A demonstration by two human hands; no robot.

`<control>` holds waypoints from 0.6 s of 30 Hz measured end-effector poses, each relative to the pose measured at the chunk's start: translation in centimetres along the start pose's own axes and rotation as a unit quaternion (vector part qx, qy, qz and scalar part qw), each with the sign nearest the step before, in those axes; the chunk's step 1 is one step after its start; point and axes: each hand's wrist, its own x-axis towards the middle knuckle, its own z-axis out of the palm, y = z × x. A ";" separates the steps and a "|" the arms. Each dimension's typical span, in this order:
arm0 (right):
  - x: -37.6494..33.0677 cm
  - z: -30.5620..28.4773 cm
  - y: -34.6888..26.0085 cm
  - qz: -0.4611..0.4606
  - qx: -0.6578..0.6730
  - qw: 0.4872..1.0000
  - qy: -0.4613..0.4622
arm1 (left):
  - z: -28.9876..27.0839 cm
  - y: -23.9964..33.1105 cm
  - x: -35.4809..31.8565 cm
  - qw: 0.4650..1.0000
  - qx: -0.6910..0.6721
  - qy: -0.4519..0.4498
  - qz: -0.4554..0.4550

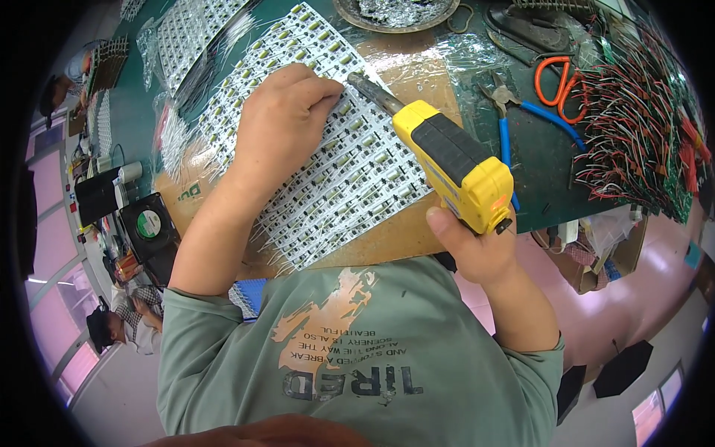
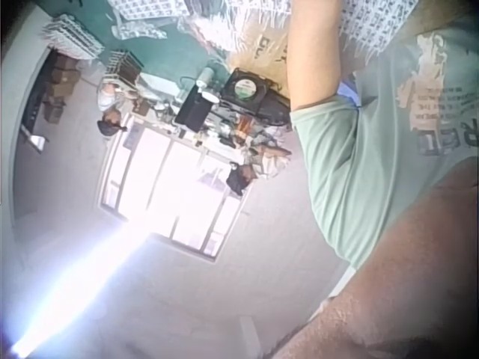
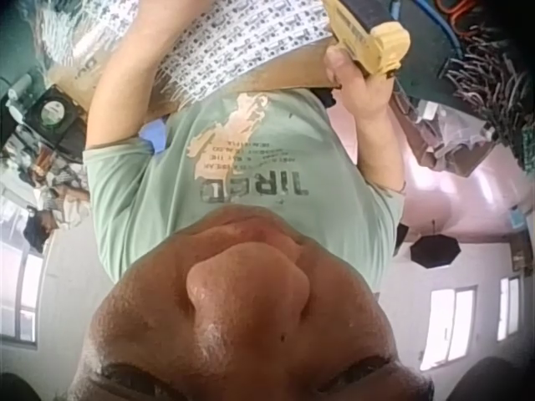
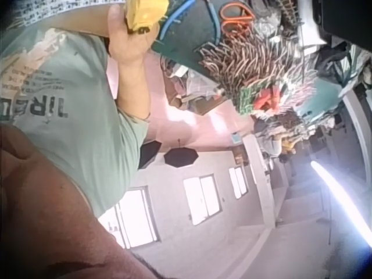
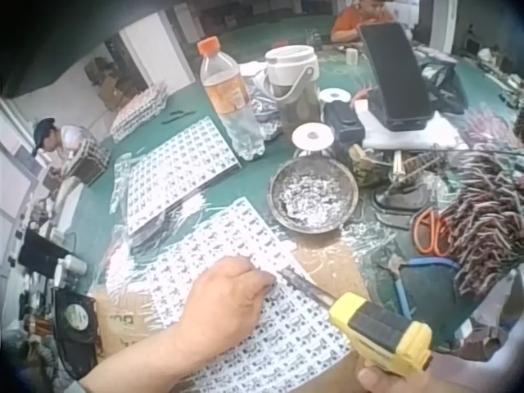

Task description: The person solders electronic components onto a circuit board using a soldering tool, moves the finished board aside, and solders components onto another circuit board.

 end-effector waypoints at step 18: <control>0.1 0.3 -0.1 -0.010 0.015 1.000 0.001 | -0.5 -0.1 0.0 0.999 -0.036 -0.020 -0.029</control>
